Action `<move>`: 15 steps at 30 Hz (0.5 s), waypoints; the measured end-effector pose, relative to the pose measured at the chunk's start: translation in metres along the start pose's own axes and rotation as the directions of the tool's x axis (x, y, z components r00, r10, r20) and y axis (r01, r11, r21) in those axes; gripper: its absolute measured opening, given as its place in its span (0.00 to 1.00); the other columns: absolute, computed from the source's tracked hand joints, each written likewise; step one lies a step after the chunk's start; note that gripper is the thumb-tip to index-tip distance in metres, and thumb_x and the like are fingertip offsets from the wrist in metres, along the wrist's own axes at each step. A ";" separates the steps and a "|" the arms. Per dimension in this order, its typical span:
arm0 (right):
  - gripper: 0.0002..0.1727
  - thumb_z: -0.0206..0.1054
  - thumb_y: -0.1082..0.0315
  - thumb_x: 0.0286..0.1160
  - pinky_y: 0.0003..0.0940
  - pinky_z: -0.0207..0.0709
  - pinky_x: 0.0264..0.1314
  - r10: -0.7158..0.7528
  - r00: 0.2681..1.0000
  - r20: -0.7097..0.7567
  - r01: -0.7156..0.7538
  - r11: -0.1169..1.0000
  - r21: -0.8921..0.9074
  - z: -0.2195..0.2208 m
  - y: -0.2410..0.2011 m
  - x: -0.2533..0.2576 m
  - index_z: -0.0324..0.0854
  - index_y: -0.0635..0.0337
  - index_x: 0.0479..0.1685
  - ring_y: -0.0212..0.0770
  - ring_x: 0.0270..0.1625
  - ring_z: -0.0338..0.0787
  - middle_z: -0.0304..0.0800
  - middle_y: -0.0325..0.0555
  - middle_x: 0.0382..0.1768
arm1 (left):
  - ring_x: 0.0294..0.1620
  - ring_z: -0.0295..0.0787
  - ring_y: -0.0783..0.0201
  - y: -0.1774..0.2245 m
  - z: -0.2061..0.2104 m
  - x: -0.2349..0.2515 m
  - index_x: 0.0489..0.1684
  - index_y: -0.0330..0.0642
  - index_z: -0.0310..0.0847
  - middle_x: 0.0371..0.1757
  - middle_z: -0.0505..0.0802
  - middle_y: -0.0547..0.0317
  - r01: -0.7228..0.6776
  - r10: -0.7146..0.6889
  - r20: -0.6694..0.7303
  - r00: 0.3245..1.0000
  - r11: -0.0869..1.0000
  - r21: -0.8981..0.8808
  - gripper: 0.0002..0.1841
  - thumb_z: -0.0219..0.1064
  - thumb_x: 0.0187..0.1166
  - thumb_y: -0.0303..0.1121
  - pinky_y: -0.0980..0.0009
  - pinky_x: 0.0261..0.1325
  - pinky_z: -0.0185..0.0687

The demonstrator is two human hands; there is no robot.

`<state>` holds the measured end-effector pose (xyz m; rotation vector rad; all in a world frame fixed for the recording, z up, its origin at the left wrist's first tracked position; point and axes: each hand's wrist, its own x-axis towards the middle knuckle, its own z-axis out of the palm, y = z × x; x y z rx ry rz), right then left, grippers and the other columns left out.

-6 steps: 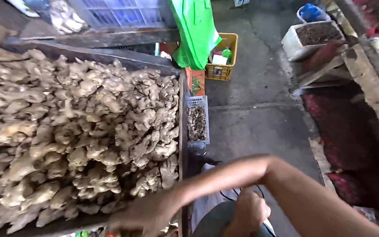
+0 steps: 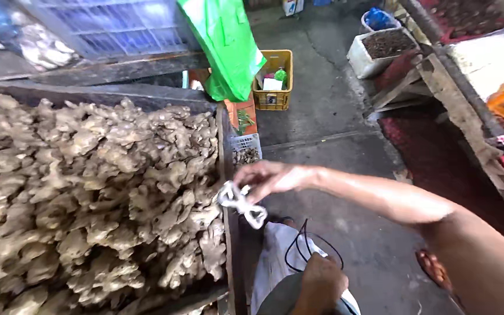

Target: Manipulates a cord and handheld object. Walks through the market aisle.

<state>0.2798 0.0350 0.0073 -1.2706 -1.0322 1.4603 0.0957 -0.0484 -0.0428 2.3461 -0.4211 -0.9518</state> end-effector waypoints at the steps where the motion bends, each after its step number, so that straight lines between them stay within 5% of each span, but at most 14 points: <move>1: 0.13 0.59 0.76 0.82 0.24 0.81 0.46 0.155 0.986 -0.068 -0.147 0.984 0.105 -0.019 0.015 -0.020 0.79 0.65 0.60 0.25 0.39 0.84 0.86 0.38 0.42 | 0.49 0.91 0.39 -0.003 0.010 0.002 0.34 0.30 0.91 0.51 0.93 0.37 -0.028 0.027 -0.091 0.996 1.000 -0.003 0.10 0.61 0.79 0.20 0.44 0.55 0.81; 4: 0.10 0.47 0.68 0.88 0.29 0.83 0.40 0.536 0.809 -0.241 -0.379 0.790 0.482 -0.047 0.092 -0.080 0.75 0.56 0.46 0.30 0.30 0.84 0.82 0.35 0.30 | 0.42 0.93 0.43 -0.006 0.015 0.010 0.36 0.33 0.92 0.47 0.94 0.41 -0.066 0.083 -0.129 0.988 0.989 0.133 0.08 0.65 0.75 0.20 0.47 0.49 0.86; 7: 0.11 0.48 0.68 0.79 0.28 0.78 0.30 0.620 0.744 -0.247 -0.407 0.715 0.568 -0.047 0.180 -0.139 0.77 0.53 0.36 0.29 0.25 0.82 0.83 0.34 0.25 | 0.38 0.94 0.45 -0.002 0.007 0.020 0.34 0.32 0.91 0.42 0.95 0.43 -0.104 0.139 -0.109 0.984 0.956 0.273 0.10 0.61 0.78 0.21 0.50 0.44 0.86; 10: 0.17 0.44 0.66 0.84 0.25 0.75 0.27 0.643 0.752 -0.144 -0.472 0.678 0.564 -0.025 0.226 -0.182 0.81 0.58 0.49 0.28 0.24 0.79 0.81 0.35 0.27 | 0.52 0.92 0.39 0.008 -0.016 0.028 0.46 0.26 0.87 0.54 0.94 0.38 -0.137 0.112 0.111 0.987 0.959 0.249 0.15 0.51 0.86 0.20 0.43 0.59 0.81; 12: 0.14 0.46 0.68 0.82 0.25 0.77 0.29 0.650 0.754 -0.095 -0.497 0.659 0.564 -0.010 0.222 -0.196 0.79 0.56 0.43 0.27 0.26 0.81 0.83 0.34 0.27 | 0.41 0.95 0.46 -0.002 0.004 0.035 0.33 0.33 0.92 0.47 0.96 0.46 -0.151 0.181 -0.112 0.977 0.960 0.235 0.12 0.60 0.79 0.22 0.48 0.50 0.86; 15: 0.12 0.49 0.70 0.76 0.25 0.78 0.28 0.641 0.759 -0.119 -0.449 0.647 0.616 -0.005 0.216 -0.228 0.79 0.53 0.37 0.27 0.25 0.82 0.83 0.33 0.26 | 0.40 0.95 0.49 -0.018 0.012 0.040 0.25 0.40 0.93 0.56 0.94 0.48 -0.188 0.249 -0.315 0.916 0.959 0.213 0.07 0.69 0.70 0.23 0.52 0.43 0.91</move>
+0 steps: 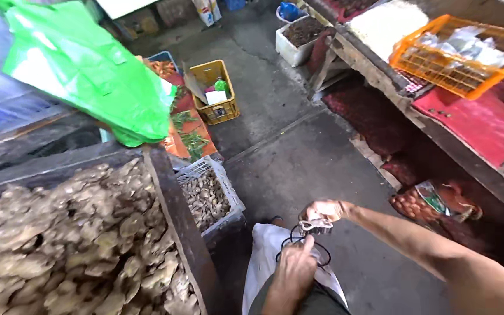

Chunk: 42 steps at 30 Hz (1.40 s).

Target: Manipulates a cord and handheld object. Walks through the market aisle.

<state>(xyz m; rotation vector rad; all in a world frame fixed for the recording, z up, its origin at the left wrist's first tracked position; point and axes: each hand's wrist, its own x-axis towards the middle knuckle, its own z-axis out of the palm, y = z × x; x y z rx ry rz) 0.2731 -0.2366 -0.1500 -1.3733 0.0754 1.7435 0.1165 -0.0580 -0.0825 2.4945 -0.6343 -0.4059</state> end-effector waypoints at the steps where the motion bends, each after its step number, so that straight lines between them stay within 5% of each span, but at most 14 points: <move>1: 0.13 0.48 0.69 0.76 0.24 0.78 0.27 -0.008 1.000 -0.003 0.008 1.000 0.027 -0.005 0.005 -0.013 0.80 0.53 0.37 0.26 0.25 0.83 0.86 0.33 0.27 | 0.44 0.94 0.48 -0.007 0.000 -0.002 0.24 0.42 0.94 0.56 0.94 0.48 -0.023 0.022 -0.043 0.999 1.000 -0.009 0.05 0.72 0.67 0.23 0.52 0.44 0.91; 6: 0.14 0.50 0.68 0.76 0.25 0.77 0.32 0.007 0.996 0.093 0.000 0.997 -0.077 -0.002 0.036 -0.074 0.83 0.55 0.47 0.27 0.32 0.83 0.90 0.38 0.40 | 0.79 0.76 0.37 -0.020 -0.004 0.001 0.33 0.37 0.95 0.81 0.77 0.35 0.076 -0.040 0.102 0.994 0.926 -0.370 0.07 0.70 0.68 0.19 0.44 0.75 0.76; 12: 0.19 0.53 0.74 0.76 0.40 0.80 0.57 -0.077 0.996 0.046 0.082 0.991 -0.103 0.043 0.040 -0.094 0.80 0.65 0.62 0.37 0.51 0.86 0.88 0.49 0.55 | 0.57 0.93 0.52 -0.039 -0.003 0.014 0.42 0.27 0.91 0.53 0.95 0.40 0.166 -0.059 0.182 0.982 0.738 -0.654 0.08 0.65 0.74 0.17 0.59 0.67 0.84; 14: 0.21 0.52 0.77 0.78 0.44 0.78 0.60 -0.057 0.996 0.069 0.068 0.982 -0.174 0.059 0.039 -0.100 0.77 0.67 0.68 0.42 0.53 0.84 0.86 0.54 0.57 | 0.47 0.93 0.61 -0.041 -0.001 0.019 0.44 0.27 0.86 0.51 0.94 0.44 0.243 -0.141 0.199 0.970 0.623 -0.744 0.07 0.71 0.71 0.19 0.65 0.58 0.87; 17: 0.23 0.51 0.79 0.79 0.46 0.76 0.62 -0.090 0.992 0.085 0.107 0.968 -0.226 0.065 0.042 -0.107 0.73 0.70 0.73 0.45 0.57 0.82 0.82 0.60 0.61 | 0.53 0.95 0.61 -0.041 0.006 0.024 0.47 0.28 0.76 0.58 0.93 0.45 0.200 -0.266 0.084 0.960 0.448 -0.871 0.13 0.71 0.69 0.16 0.64 0.59 0.91; 20: 0.20 0.51 0.79 0.80 0.46 0.75 0.62 -0.121 0.991 0.057 0.130 0.970 -0.205 0.064 0.051 -0.111 0.74 0.72 0.69 0.46 0.58 0.81 0.81 0.60 0.60 | 0.59 0.91 0.52 -0.048 -0.002 0.029 0.57 0.24 0.79 0.57 0.92 0.39 0.362 -0.453 0.048 0.890 0.638 -0.679 0.13 0.62 0.81 0.23 0.58 0.66 0.85; 22: 0.18 0.51 0.78 0.79 0.43 0.76 0.57 -0.095 0.993 0.076 0.107 0.977 -0.183 0.059 0.052 -0.112 0.76 0.71 0.64 0.42 0.51 0.82 0.83 0.55 0.53 | 0.65 0.87 0.42 -0.048 -0.020 0.040 0.66 0.29 0.80 0.60 0.90 0.34 0.696 -0.579 0.391 0.715 0.644 -0.318 0.19 0.55 0.92 0.37 0.47 0.73 0.77; 24: 0.17 0.53 0.79 0.76 0.42 0.77 0.53 -0.070 0.986 0.151 0.107 0.961 -0.253 0.051 0.041 -0.115 0.77 0.71 0.60 0.41 0.47 0.82 0.84 0.54 0.49 | 0.63 0.88 0.42 -0.051 -0.012 0.047 0.64 0.32 0.84 0.59 0.91 0.35 0.761 -0.551 0.553 0.625 0.589 -0.273 0.24 0.56 0.91 0.46 0.45 0.71 0.77; 27: 0.16 0.60 0.82 0.77 0.47 0.76 0.59 -0.056 0.966 0.253 0.171 0.871 -0.460 0.042 0.030 -0.123 0.80 0.76 0.61 0.47 0.51 0.83 0.85 0.63 0.52 | 0.52 0.90 0.54 -0.036 -0.003 0.054 0.67 0.31 0.80 0.59 0.90 0.40 0.647 -0.405 0.509 0.760 0.389 -0.656 0.17 0.61 0.88 0.33 0.56 0.60 0.84; 30: 0.13 0.65 0.80 0.77 0.48 0.74 0.55 -0.031 0.964 0.263 0.202 0.729 -0.654 0.045 0.025 -0.127 0.83 0.76 0.57 0.51 0.48 0.83 0.86 0.65 0.48 | 0.47 0.90 0.61 -0.016 -0.018 0.057 0.76 0.32 0.70 0.63 0.85 0.44 0.572 -0.320 0.523 0.790 0.077 -0.817 0.20 0.57 0.89 0.30 0.63 0.52 0.88; 34: 0.14 0.64 0.81 0.76 0.40 0.74 0.48 -0.029 0.964 0.264 0.202 0.727 -0.656 0.036 0.026 -0.126 0.81 0.76 0.58 0.44 0.42 0.81 0.85 0.60 0.44 | 0.55 0.89 0.55 -0.008 -0.019 0.053 0.83 0.32 0.62 0.73 0.79 0.37 0.557 -0.243 0.509 0.826 0.210 -0.803 0.41 0.78 0.66 0.24 0.61 0.57 0.87; 37: 0.14 0.65 0.81 0.75 0.42 0.76 0.54 -0.066 0.955 0.288 0.231 0.775 -0.588 0.030 0.028 -0.127 0.83 0.76 0.58 0.46 0.47 0.83 0.86 0.62 0.48 | 0.46 0.89 0.62 0.000 -0.010 0.055 0.57 0.29 0.82 0.57 0.88 0.44 0.490 -0.274 0.418 0.866 0.303 -0.817 0.20 0.78 0.67 0.24 0.65 0.52 0.87; 39: 0.16 0.64 0.80 0.75 0.42 0.79 0.56 -0.071 0.967 0.244 0.181 0.868 -0.463 0.021 0.031 -0.132 0.83 0.73 0.61 0.44 0.50 0.86 0.88 0.58 0.52 | 0.39 0.93 0.64 0.010 -0.010 0.061 0.48 0.28 0.82 0.44 0.93 0.48 0.493 -0.319 0.410 0.854 0.250 -0.833 0.08 0.70 0.77 0.22 0.68 0.47 0.90; 42: 0.18 0.61 0.76 0.73 0.38 0.82 0.58 -0.150 0.969 0.194 0.204 0.934 -0.295 -0.012 0.045 -0.138 0.84 0.69 0.61 0.41 0.52 0.90 0.92 0.54 0.55 | 0.34 0.95 0.59 0.019 -0.011 0.063 0.74 0.33 0.66 0.39 0.93 0.46 0.530 -0.381 0.443 0.811 0.160 -0.832 0.24 0.65 0.79 0.18 0.66 0.38 0.90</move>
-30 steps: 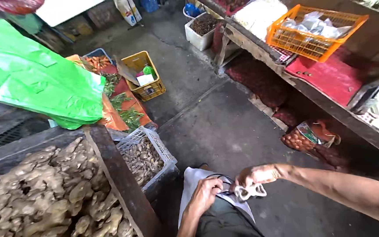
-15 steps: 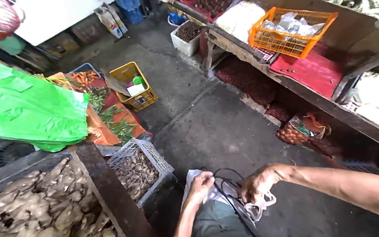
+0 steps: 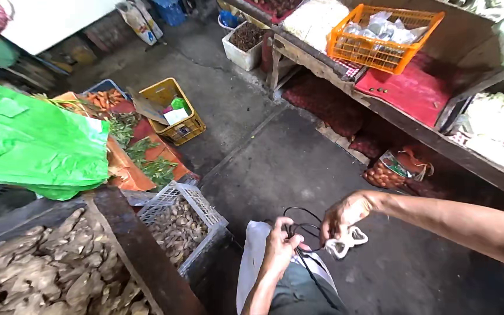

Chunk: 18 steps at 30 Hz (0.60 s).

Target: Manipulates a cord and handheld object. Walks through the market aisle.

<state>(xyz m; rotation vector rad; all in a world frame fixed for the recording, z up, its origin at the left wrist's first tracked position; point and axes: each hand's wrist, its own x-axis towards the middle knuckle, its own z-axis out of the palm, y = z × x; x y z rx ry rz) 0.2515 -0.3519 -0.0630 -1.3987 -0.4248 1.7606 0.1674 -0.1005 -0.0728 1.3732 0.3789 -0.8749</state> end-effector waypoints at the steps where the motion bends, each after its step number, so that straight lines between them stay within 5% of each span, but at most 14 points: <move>1: 0.19 0.59 0.75 0.73 0.37 0.83 0.57 -0.006 0.999 -0.042 0.008 0.999 0.041 -0.010 0.006 -0.007 0.84 0.68 0.62 0.41 0.52 0.91 0.92 0.53 0.56 | 0.34 0.95 0.57 0.000 0.001 0.001 0.85 0.40 0.54 0.41 0.93 0.44 0.027 -0.027 -0.012 1.000 1.000 -0.011 0.35 0.65 0.79 0.17 0.64 0.38 0.91; 3: 0.21 0.52 0.78 0.74 0.37 0.83 0.55 0.063 0.974 -0.218 -0.025 0.985 0.173 -0.023 0.002 -0.026 0.80 0.69 0.65 0.40 0.50 0.89 0.90 0.53 0.56 | 0.36 0.95 0.55 0.000 0.001 0.001 0.95 0.48 0.31 0.45 0.93 0.42 0.117 -0.120 -0.031 0.992 0.991 -0.070 0.49 0.66 0.78 0.16 0.63 0.38 0.91; 4: 0.19 0.50 0.78 0.77 0.35 0.83 0.53 0.116 0.928 -0.354 -0.022 0.966 0.258 -0.026 -0.002 -0.031 0.78 0.67 0.64 0.37 0.47 0.88 0.89 0.50 0.52 | 0.37 0.95 0.56 0.001 0.001 0.001 0.94 0.45 0.30 0.47 0.93 0.42 0.173 -0.178 -0.040 0.983 0.979 -0.106 0.49 0.65 0.78 0.16 0.64 0.40 0.91; 5: 0.15 0.50 0.75 0.83 0.31 0.83 0.48 0.177 0.852 -0.493 -0.018 0.951 0.309 -0.028 -0.010 -0.033 0.77 0.64 0.62 0.32 0.42 0.87 0.87 0.44 0.46 | 0.38 0.95 0.56 0.003 0.001 0.000 0.90 0.38 0.41 0.47 0.93 0.42 0.221 -0.231 -0.052 0.972 0.964 -0.149 0.41 0.65 0.79 0.15 0.64 0.42 0.91; 7: 0.15 0.54 0.69 0.90 0.29 0.76 0.51 0.263 0.709 -0.654 -0.080 0.952 0.296 -0.033 -0.022 -0.031 0.76 0.63 0.68 0.30 0.44 0.81 0.83 0.45 0.51 | 0.34 0.94 0.59 0.005 0.000 0.000 0.62 0.29 0.73 0.37 0.94 0.47 0.281 -0.306 -0.086 0.948 0.934 -0.220 0.14 0.65 0.80 0.17 0.66 0.39 0.90; 8: 0.16 0.56 0.68 0.91 0.30 0.74 0.54 0.258 0.678 -0.688 -0.115 0.962 0.248 -0.033 -0.024 -0.031 0.78 0.65 0.70 0.31 0.46 0.80 0.85 0.48 0.53 | 0.31 0.93 0.61 0.007 -0.002 0.001 0.53 0.29 0.78 0.34 0.93 0.50 0.297 -0.323 -0.084 0.943 0.927 -0.229 0.07 0.64 0.81 0.18 0.68 0.38 0.90; 13: 0.17 0.58 0.74 0.86 0.26 0.72 0.41 0.243 0.711 -0.660 -0.180 0.970 0.164 -0.021 -0.043 -0.026 0.75 0.60 0.71 0.28 0.37 0.77 0.83 0.44 0.46 | 0.29 0.90 0.62 0.010 -0.004 0.000 0.48 0.30 0.80 0.32 0.92 0.51 0.290 -0.321 -0.120 0.939 0.931 -0.221 0.04 0.63 0.83 0.20 0.69 0.37 0.88; 16: 0.24 0.66 0.77 0.80 0.34 0.81 0.59 0.045 0.757 -0.652 -0.079 0.997 -0.022 -0.021 -0.045 -0.029 0.75 0.64 0.77 0.36 0.50 0.87 0.86 0.53 0.60 | 0.32 0.91 0.64 0.007 -0.008 0.000 0.50 0.29 0.81 0.35 0.92 0.52 0.245 -0.261 -0.082 0.962 0.955 -0.165 0.07 0.67 0.79 0.18 0.69 0.39 0.89; 18: 0.33 0.71 0.79 0.73 0.35 0.82 0.59 -0.058 0.799 -0.598 -0.007 0.994 -0.106 -0.027 -0.047 -0.032 0.68 0.65 0.80 0.37 0.52 0.88 0.84 0.56 0.64 | 0.34 0.91 0.64 0.005 -0.012 0.000 0.53 0.29 0.82 0.37 0.93 0.52 0.215 -0.225 -0.050 0.973 0.964 -0.157 0.09 0.68 0.78 0.18 0.70 0.41 0.89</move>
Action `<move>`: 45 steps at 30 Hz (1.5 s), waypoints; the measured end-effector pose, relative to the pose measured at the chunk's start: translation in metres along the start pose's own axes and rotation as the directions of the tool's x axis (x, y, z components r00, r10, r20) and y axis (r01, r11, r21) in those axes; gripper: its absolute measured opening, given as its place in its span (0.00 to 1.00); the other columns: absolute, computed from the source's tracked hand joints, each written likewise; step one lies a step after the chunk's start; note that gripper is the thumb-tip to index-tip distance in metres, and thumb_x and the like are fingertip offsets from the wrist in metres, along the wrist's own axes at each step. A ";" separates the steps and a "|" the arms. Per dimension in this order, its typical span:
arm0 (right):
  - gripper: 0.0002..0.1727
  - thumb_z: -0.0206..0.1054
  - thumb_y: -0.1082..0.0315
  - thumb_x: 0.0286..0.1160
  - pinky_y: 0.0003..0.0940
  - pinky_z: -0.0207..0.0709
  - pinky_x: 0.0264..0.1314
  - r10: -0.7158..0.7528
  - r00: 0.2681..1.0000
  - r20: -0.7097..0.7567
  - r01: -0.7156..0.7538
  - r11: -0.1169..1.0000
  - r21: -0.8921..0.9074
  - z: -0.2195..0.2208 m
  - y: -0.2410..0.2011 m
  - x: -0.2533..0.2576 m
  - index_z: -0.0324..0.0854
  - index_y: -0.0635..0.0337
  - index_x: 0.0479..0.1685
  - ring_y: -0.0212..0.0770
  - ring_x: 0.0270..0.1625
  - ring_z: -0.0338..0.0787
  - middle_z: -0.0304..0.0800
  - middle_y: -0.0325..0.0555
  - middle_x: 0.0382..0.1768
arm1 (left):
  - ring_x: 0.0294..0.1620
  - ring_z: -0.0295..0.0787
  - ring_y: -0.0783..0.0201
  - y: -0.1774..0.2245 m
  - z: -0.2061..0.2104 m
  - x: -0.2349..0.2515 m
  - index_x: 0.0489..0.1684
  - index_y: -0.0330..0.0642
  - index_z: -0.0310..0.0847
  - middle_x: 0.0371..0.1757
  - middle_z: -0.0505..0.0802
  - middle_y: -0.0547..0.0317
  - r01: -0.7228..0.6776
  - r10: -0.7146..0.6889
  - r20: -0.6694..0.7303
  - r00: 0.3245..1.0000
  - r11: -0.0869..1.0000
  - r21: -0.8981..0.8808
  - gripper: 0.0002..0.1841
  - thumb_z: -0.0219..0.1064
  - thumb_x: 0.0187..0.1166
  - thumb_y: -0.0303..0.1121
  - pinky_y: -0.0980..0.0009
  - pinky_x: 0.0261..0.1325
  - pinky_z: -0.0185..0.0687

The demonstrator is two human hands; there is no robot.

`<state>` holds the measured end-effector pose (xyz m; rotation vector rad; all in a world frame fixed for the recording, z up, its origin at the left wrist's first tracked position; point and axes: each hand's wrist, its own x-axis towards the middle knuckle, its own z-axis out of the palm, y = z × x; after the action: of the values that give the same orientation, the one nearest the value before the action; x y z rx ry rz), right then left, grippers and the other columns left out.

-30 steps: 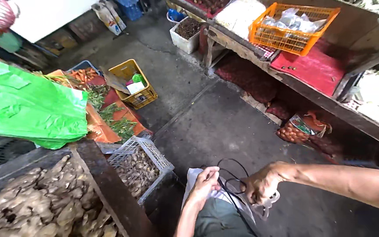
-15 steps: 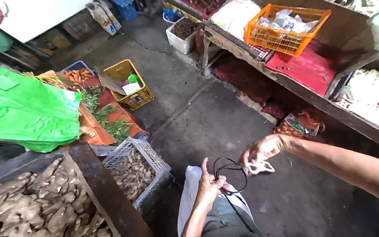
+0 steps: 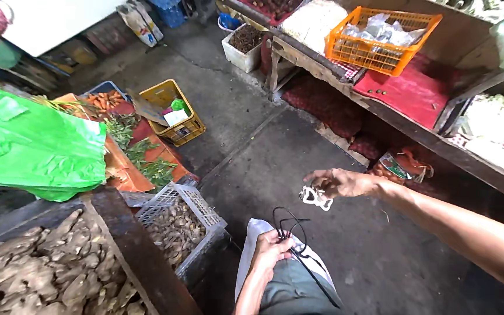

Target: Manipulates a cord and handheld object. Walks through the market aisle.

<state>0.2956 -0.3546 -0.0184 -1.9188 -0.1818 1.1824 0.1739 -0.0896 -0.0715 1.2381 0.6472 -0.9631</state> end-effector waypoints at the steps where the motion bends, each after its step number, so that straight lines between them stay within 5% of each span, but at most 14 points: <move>1: 0.35 0.73 0.80 0.69 0.33 0.82 0.59 -0.016 1.000 0.018 0.016 1.000 -0.004 -0.002 -0.002 0.000 0.67 0.67 0.79 0.37 0.52 0.88 0.83 0.56 0.64 | 0.35 0.92 0.64 -0.001 -0.002 0.001 0.54 0.29 0.83 0.37 0.93 0.52 -0.011 0.011 0.023 1.000 1.000 -0.011 0.09 0.66 0.80 0.19 0.69 0.43 0.90; 8: 0.19 0.76 0.74 0.71 0.43 0.83 0.61 -0.103 0.992 -0.075 0.072 0.940 -0.334 0.004 -0.010 0.000 0.86 0.69 0.62 0.47 0.47 0.93 0.94 0.59 0.46 | 0.34 0.94 0.61 -0.004 -0.012 0.003 0.52 0.30 0.79 0.35 0.93 0.53 0.046 -0.036 0.079 0.996 0.990 -0.130 0.10 0.52 0.92 0.27 0.65 0.46 0.92; 13: 0.15 0.77 0.76 0.67 0.55 0.82 0.63 -0.285 0.959 0.007 0.261 0.870 -0.419 0.026 -0.005 0.001 0.91 0.67 0.53 0.56 0.51 0.94 0.95 0.60 0.48 | 0.34 0.94 0.62 -0.007 -0.010 0.000 0.52 0.30 0.78 0.37 0.94 0.52 -0.027 0.036 0.073 0.997 0.993 -0.115 0.10 0.51 0.92 0.25 0.66 0.45 0.92; 15: 0.19 0.77 0.78 0.65 0.47 0.80 0.66 -0.172 0.985 -0.021 0.164 0.966 -0.202 0.029 -0.003 0.002 0.86 0.71 0.58 0.50 0.55 0.91 0.92 0.59 0.53 | 0.41 0.94 0.60 -0.008 -0.007 -0.002 0.56 0.31 0.76 0.50 0.94 0.48 -0.035 0.040 0.027 0.999 0.986 -0.164 0.10 0.49 0.92 0.24 0.65 0.47 0.91; 17: 0.23 0.62 0.84 0.70 0.36 0.83 0.57 -0.046 0.989 -0.140 0.071 0.982 0.175 0.024 0.013 0.003 0.74 0.71 0.68 0.38 0.50 0.87 0.85 0.51 0.51 | 0.49 0.95 0.57 -0.012 -0.007 -0.003 0.58 0.30 0.75 0.60 0.91 0.44 -0.044 0.047 0.005 0.999 0.971 -0.235 0.10 0.49 0.92 0.23 0.64 0.51 0.90; 20: 0.23 0.46 0.76 0.71 0.35 0.86 0.46 0.077 0.956 -0.284 0.136 0.741 0.657 0.025 0.044 0.008 0.71 0.54 0.66 0.34 0.45 0.90 0.87 0.40 0.49 | 0.50 0.96 0.53 -0.019 -0.009 -0.008 0.56 0.31 0.76 0.57 0.94 0.42 -0.112 0.109 -0.030 0.994 0.925 -0.363 0.11 0.47 0.91 0.21 0.61 0.53 0.92; 24: 0.19 0.47 0.68 0.70 0.37 0.87 0.50 -0.017 0.977 -0.212 0.201 0.392 0.898 0.046 0.079 0.016 0.79 0.46 0.55 0.38 0.47 0.92 0.92 0.41 0.49 | 0.43 0.97 0.51 -0.021 -0.016 -0.016 0.89 0.40 0.53 0.42 0.95 0.44 -0.193 0.215 -0.008 0.977 0.858 -0.476 0.30 0.46 0.85 0.15 0.57 0.53 0.93; 28: 0.19 0.43 0.65 0.77 0.40 0.88 0.53 0.061 0.957 -0.283 0.268 0.183 0.946 0.064 0.076 0.025 0.79 0.49 0.55 0.41 0.49 0.93 0.93 0.45 0.48 | 0.35 0.95 0.58 -0.020 -0.016 -0.015 0.78 0.33 0.67 0.36 0.94 0.50 -0.144 0.134 -0.057 0.989 0.848 -0.509 0.20 0.41 0.93 0.23 0.62 0.47 0.93; 30: 0.16 0.40 0.71 0.91 0.37 0.89 0.52 0.198 0.846 -0.496 0.444 0.253 0.859 0.057 0.067 0.030 0.74 0.57 0.59 0.39 0.45 0.93 0.90 0.44 0.44 | 0.31 0.93 0.59 -0.021 -0.012 -0.012 0.83 0.37 0.64 0.33 0.91 0.52 -0.165 0.143 -0.084 0.986 0.858 -0.486 0.21 0.39 0.95 0.28 0.64 0.41 0.92; 32: 0.15 0.47 0.80 0.86 0.33 0.88 0.51 0.185 0.724 -0.665 0.503 0.518 0.692 0.044 0.072 0.033 0.78 0.65 0.59 0.35 0.42 0.91 0.90 0.42 0.43 | 0.28 0.91 0.61 -0.024 -0.007 -0.012 0.82 0.38 0.65 0.32 0.89 0.54 -0.214 0.174 -0.129 0.976 0.861 -0.461 0.21 0.39 0.95 0.27 0.65 0.38 0.91; 39: 0.13 0.47 0.72 0.92 0.33 0.90 0.42 0.440 0.685 -0.581 0.561 0.190 0.806 0.025 0.069 0.031 0.70 0.56 0.67 0.37 0.39 0.93 0.88 0.44 0.42 | 0.25 0.88 0.63 -0.027 -0.003 -0.013 0.66 0.34 0.73 0.27 0.86 0.57 -0.211 0.111 -0.217 0.970 0.830 -0.516 0.16 0.41 0.94 0.24 0.67 0.36 0.90; 41: 0.15 0.49 0.74 0.90 0.31 0.88 0.43 0.478 0.649 -0.592 0.528 0.277 0.803 0.024 0.076 0.033 0.69 0.60 0.70 0.35 0.40 0.91 0.87 0.44 0.44 | 0.25 0.87 0.63 -0.028 -0.003 -0.013 0.65 0.34 0.74 0.28 0.85 0.57 -0.211 0.096 -0.232 0.968 0.814 -0.541 0.16 0.42 0.94 0.24 0.67 0.35 0.89; 43: 0.17 0.54 0.81 0.85 0.33 0.88 0.44 0.423 0.652 -0.630 0.404 0.509 0.760 0.026 0.087 0.032 0.75 0.71 0.68 0.36 0.40 0.91 0.89 0.48 0.44 | 0.27 0.88 0.63 -0.031 -0.005 -0.013 0.68 0.34 0.74 0.29 0.86 0.58 -0.223 0.114 -0.226 0.968 0.804 -0.551 0.16 0.42 0.92 0.22 0.66 0.38 0.90; 45: 0.15 0.55 0.83 0.83 0.38 0.90 0.46 0.364 0.702 -0.612 0.358 0.563 0.745 0.030 0.093 0.030 0.79 0.71 0.63 0.40 0.40 0.93 0.92 0.49 0.43 | 0.29 0.89 0.62 -0.035 -0.007 -0.013 0.76 0.35 0.71 0.31 0.87 0.57 -0.246 0.143 -0.222 0.965 0.794 -0.556 0.20 0.45 0.90 0.19 0.64 0.40 0.90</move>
<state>0.2608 -0.3802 -0.1114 -1.3104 0.7266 0.2529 0.1379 -0.0810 -0.0791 0.8138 0.8525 -0.4281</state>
